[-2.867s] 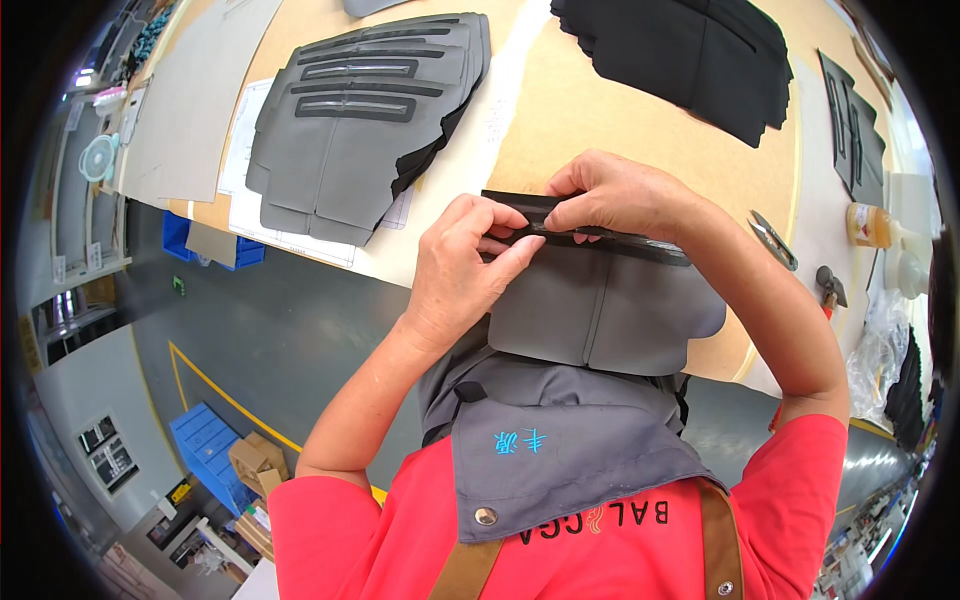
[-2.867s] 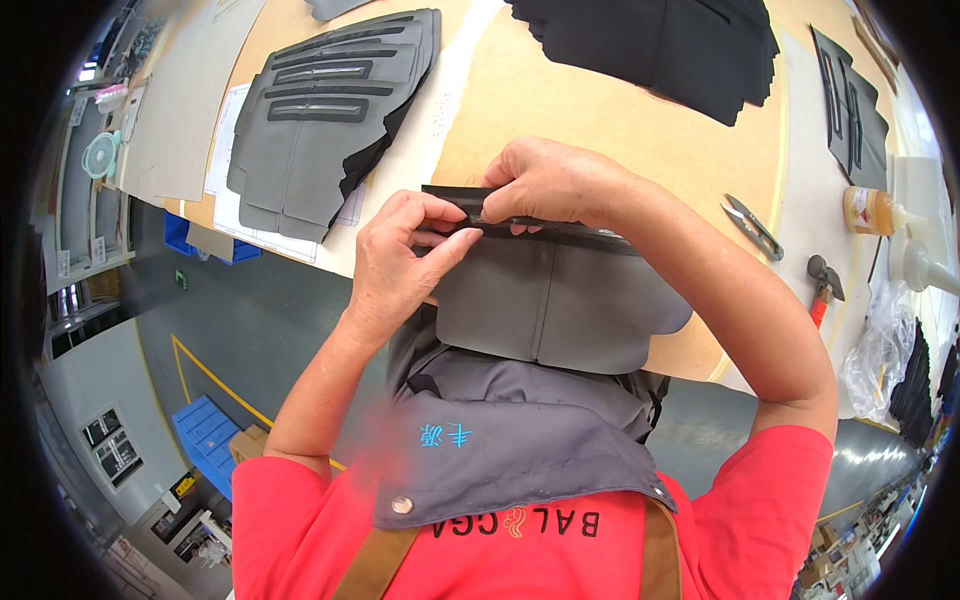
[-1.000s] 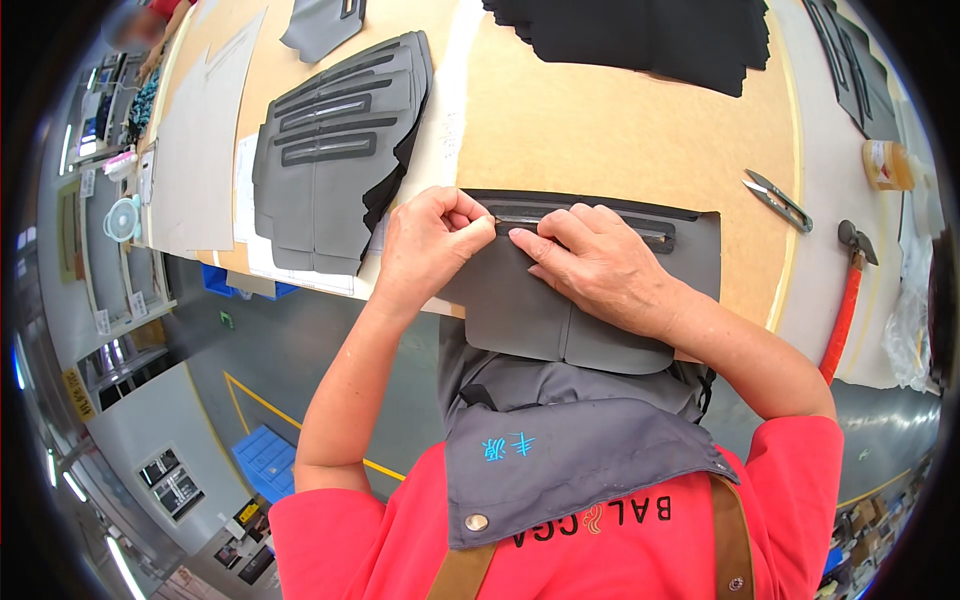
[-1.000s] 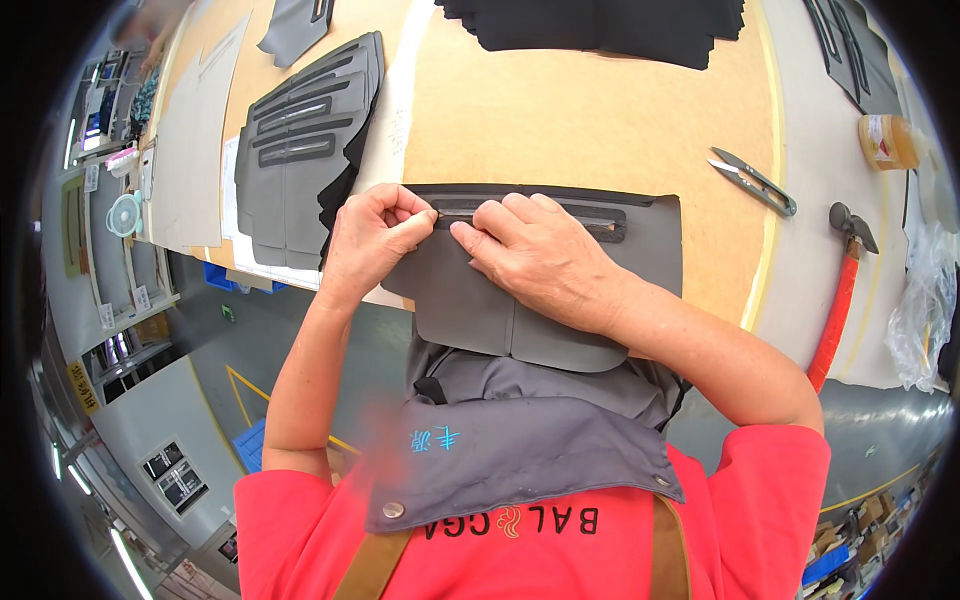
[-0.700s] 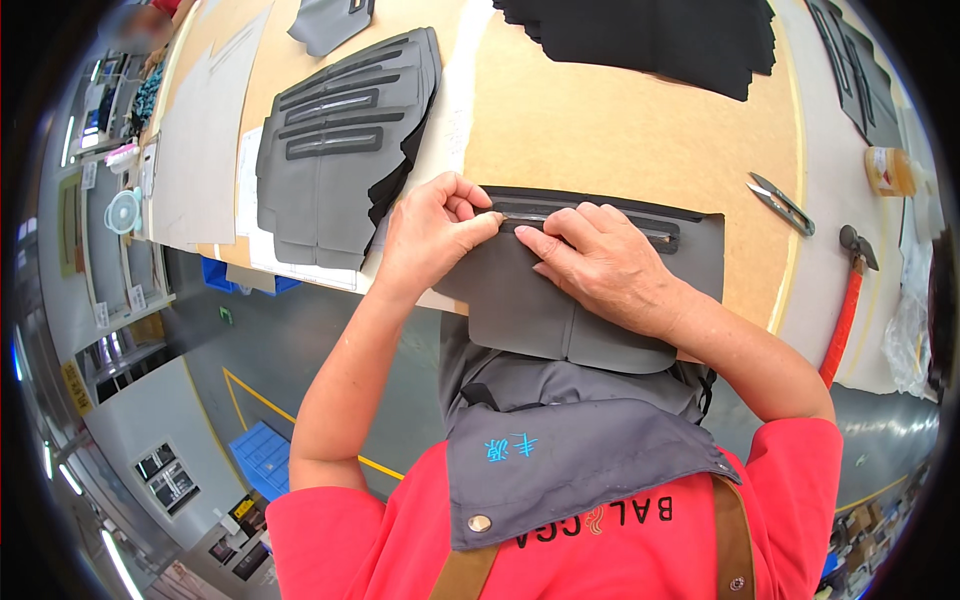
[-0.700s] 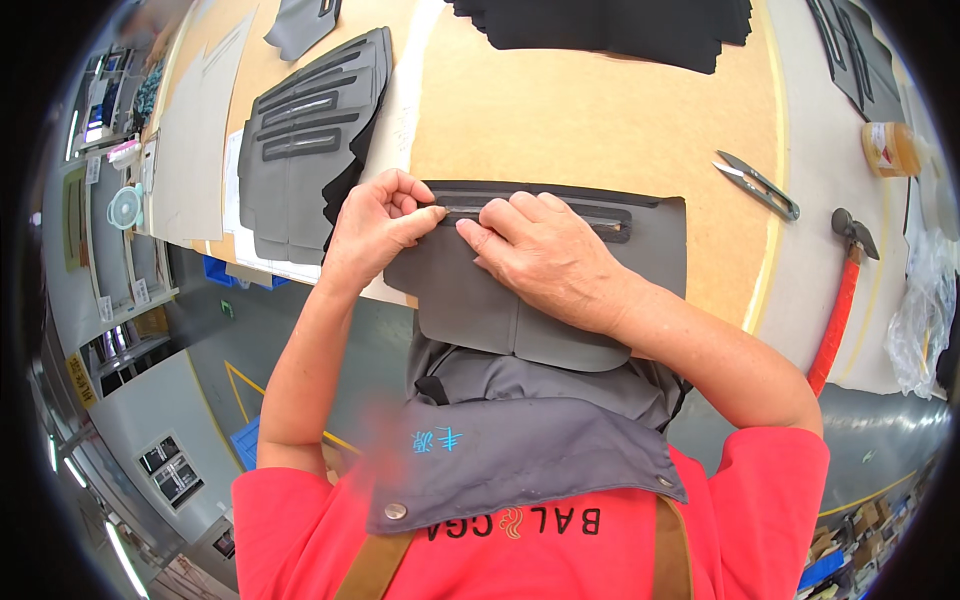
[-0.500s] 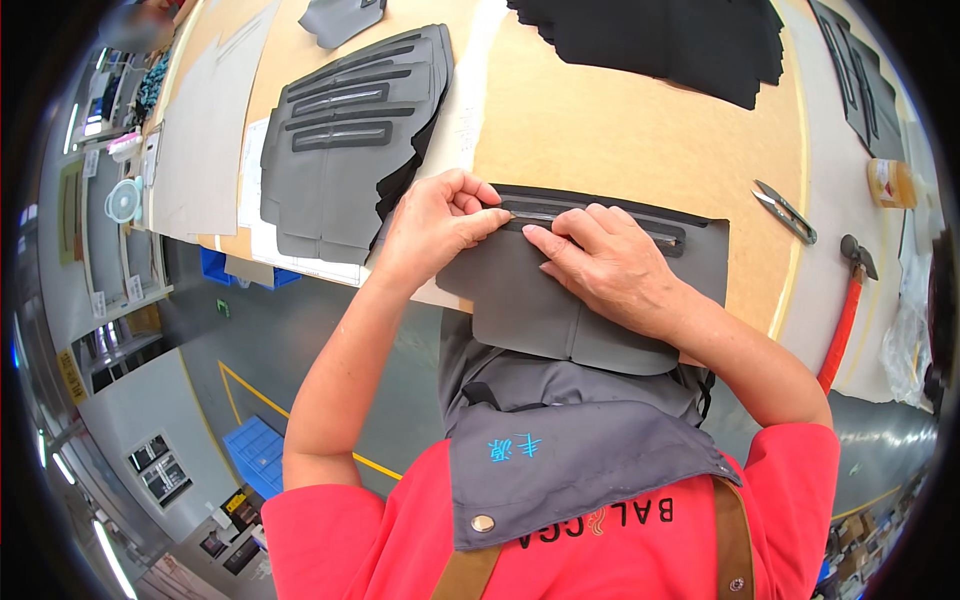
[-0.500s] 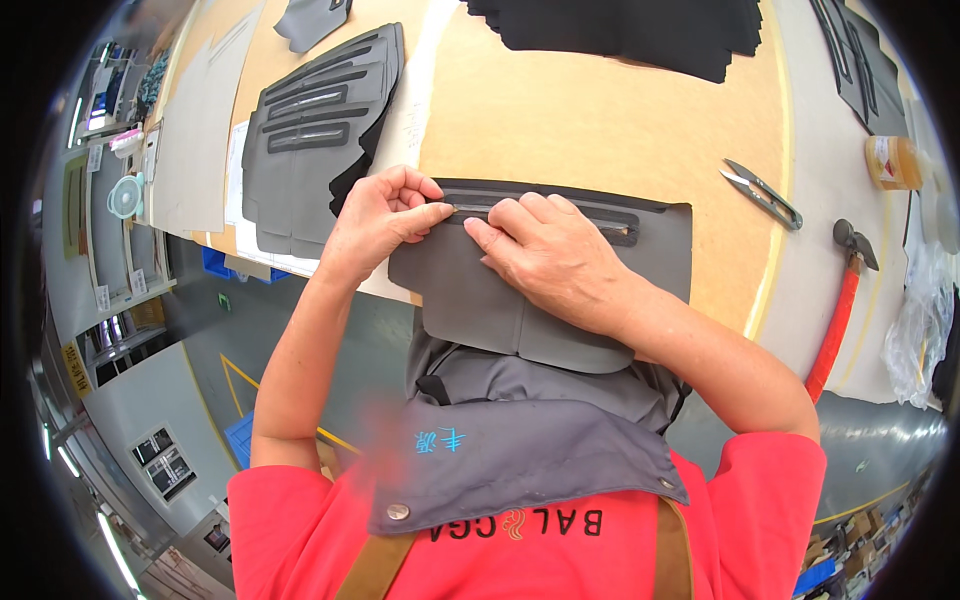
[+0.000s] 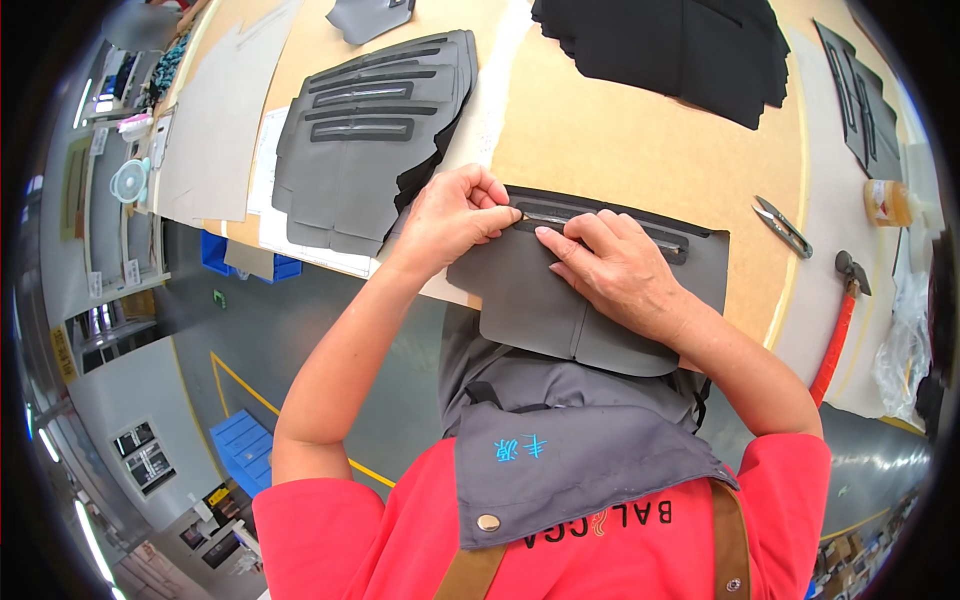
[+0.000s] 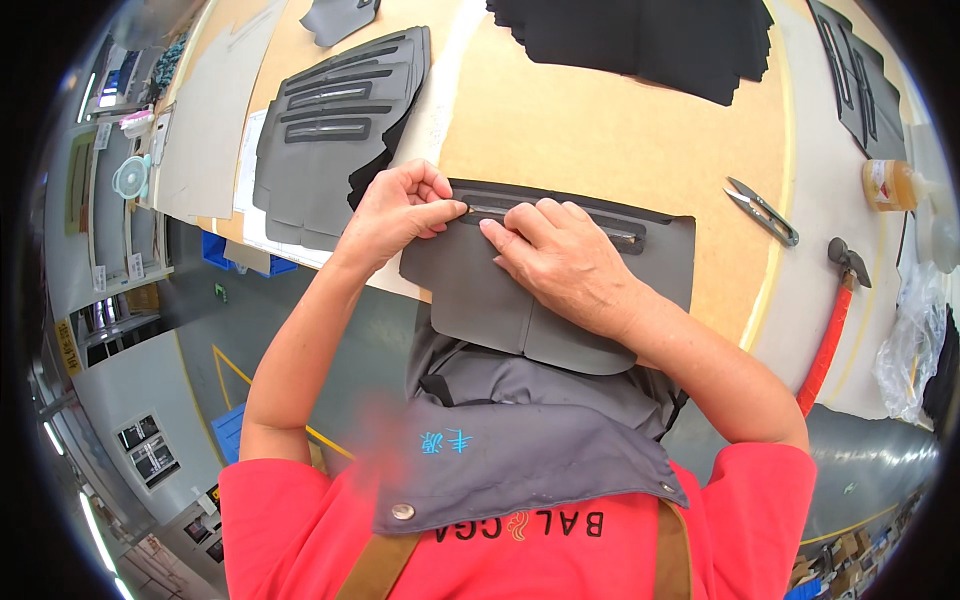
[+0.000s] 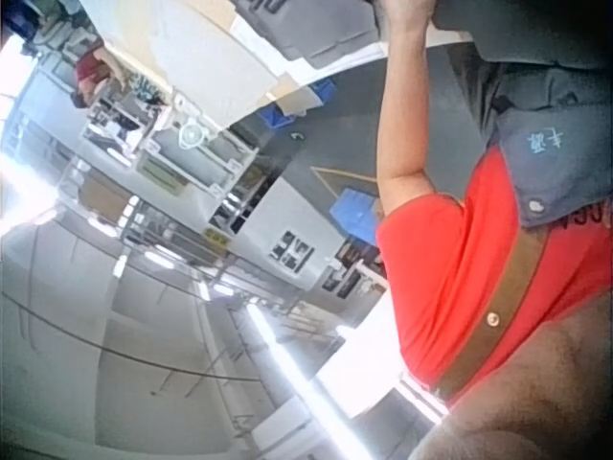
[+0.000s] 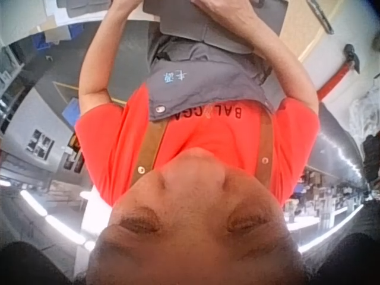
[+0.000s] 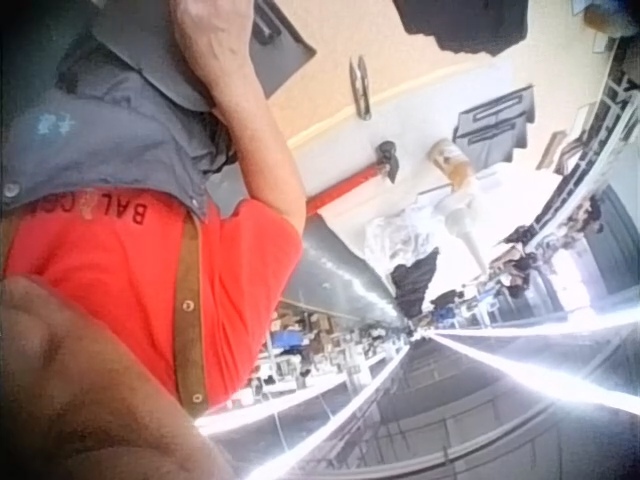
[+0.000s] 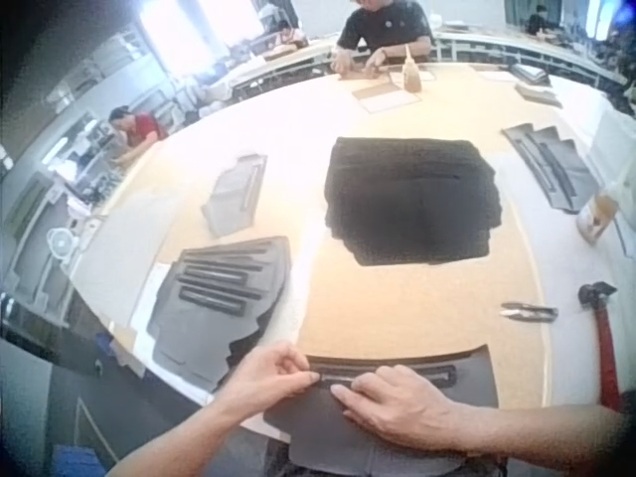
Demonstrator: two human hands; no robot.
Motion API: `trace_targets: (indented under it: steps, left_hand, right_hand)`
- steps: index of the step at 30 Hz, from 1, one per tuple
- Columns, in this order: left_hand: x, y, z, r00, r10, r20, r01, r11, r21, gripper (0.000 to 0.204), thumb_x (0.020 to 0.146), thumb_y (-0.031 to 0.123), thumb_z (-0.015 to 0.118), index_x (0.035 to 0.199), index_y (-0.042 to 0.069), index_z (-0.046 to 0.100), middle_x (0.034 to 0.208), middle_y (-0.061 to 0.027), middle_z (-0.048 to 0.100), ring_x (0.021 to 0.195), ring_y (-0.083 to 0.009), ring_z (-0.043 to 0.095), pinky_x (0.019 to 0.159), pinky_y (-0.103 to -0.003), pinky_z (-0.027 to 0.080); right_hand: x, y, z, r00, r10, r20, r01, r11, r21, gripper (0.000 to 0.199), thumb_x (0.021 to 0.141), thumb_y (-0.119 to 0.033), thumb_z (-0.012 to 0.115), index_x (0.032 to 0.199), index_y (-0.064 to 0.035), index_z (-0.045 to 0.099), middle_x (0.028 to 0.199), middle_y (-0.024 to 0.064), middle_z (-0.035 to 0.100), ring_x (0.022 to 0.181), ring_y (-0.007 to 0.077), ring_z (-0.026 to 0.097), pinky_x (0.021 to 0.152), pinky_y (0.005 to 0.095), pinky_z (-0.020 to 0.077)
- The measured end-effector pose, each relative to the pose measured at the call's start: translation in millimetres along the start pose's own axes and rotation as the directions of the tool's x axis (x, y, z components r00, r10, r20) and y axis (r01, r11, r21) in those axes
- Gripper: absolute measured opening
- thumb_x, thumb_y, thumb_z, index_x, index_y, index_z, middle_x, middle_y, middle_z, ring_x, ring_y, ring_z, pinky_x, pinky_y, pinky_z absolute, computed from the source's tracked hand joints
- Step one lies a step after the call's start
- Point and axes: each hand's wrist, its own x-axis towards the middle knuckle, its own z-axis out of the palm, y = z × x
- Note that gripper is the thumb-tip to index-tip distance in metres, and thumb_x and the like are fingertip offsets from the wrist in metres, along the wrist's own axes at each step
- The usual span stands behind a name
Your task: Applying adhesive strips and folding/hammering the edges of leather components to prepare them for assembly.
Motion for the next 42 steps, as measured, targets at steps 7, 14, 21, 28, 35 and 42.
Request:
trace_targets:
  steps: [7,14,21,28,35,42]
  left_hand:
    - [4,5,3,0.999,0.05,0.005,-0.051,0.997,0.055,0.016,0.088,0.01,0.082,0.093,0.004,0.067,0.076,0.0005,0.066,0.07,-0.0073,0.063,0.064,-0.024,0.054]
    - [13,7,5,0.992,0.114,0.057,-0.116,0.993,0.035,0.017,0.088,0.008,0.079,0.098,0.002,0.067,0.08,-0.0006,0.066,0.072,-0.0075,0.064,0.067,-0.024,0.056]
    - [-7,5,-4,0.987,0.149,-0.055,-0.144,0.985,0.093,0.031,0.085,0.015,0.084,0.11,0.003,0.07,0.093,-0.0031,0.069,0.081,-0.0104,0.065,0.069,-0.026,0.055]
    - [-17,-18,13,0.892,0.396,-0.217,-0.365,0.915,0.171,0.096,0.072,0.025,0.097,0.154,0.008,0.049,0.126,-0.0098,0.063,0.116,-0.0207,0.062,0.101,-0.035,0.053]
    - [-12,9,-7,0.968,0.091,0.234,-0.014,0.95,-0.313,0.087,0.071,0.01,0.095,0.145,-0.005,0.053,0.132,-0.0152,0.067,0.12,-0.0201,0.065,0.103,-0.034,0.052]
    - [-11,8,4,0.932,0.002,0.364,0.205,0.823,-0.53,0.068,0.074,-0.005,0.085,0.137,-0.004,0.059,0.119,-0.0138,0.072,0.1,-0.0201,0.073,0.091,-0.034,0.06]
  right_hand:
    - [0,3,-8,0.988,0.1,-0.115,-0.097,0.995,0.026,0.023,0.085,-0.01,0.079,0.104,-0.0035,0.068,0.102,0.0105,0.064,0.099,0.0295,0.064,0.091,0.0417,0.0533]
    - [3,6,-19,0.968,0.247,-0.054,-0.246,0.969,0.024,0.021,0.087,-0.011,0.078,0.103,-0.0032,0.067,0.103,0.011,0.063,0.098,0.0312,0.063,0.089,0.0416,0.0531]
    - [15,4,-38,0.961,0.254,-0.112,-0.267,0.955,-0.127,0.026,0.086,-0.016,0.08,0.106,-0.0049,0.067,0.104,0.0102,0.063,0.102,0.0299,0.06,0.091,0.0412,0.0493]
    - [23,27,-44,0.883,0.447,0.143,-0.446,0.894,-0.035,0.022,0.093,-0.023,0.077,0.099,-0.0037,0.068,0.095,0.0069,0.066,0.095,0.0232,0.06,0.086,0.0354,0.0473]
    - [27,23,-62,0.676,0.611,0.412,-0.727,0.462,0.508,0.023,0.101,-0.022,0.073,0.098,-0.0008,0.066,0.081,0.0019,0.064,0.079,0.0087,0.057,0.071,0.0297,0.0475]
    - [20,20,-45,0.881,0.459,-0.112,-0.434,0.88,0.191,0.006,0.092,-0.006,0.072,0.097,-0.0075,0.067,0.085,0.0052,0.062,0.087,0.0232,0.061,0.081,0.036,0.0448]
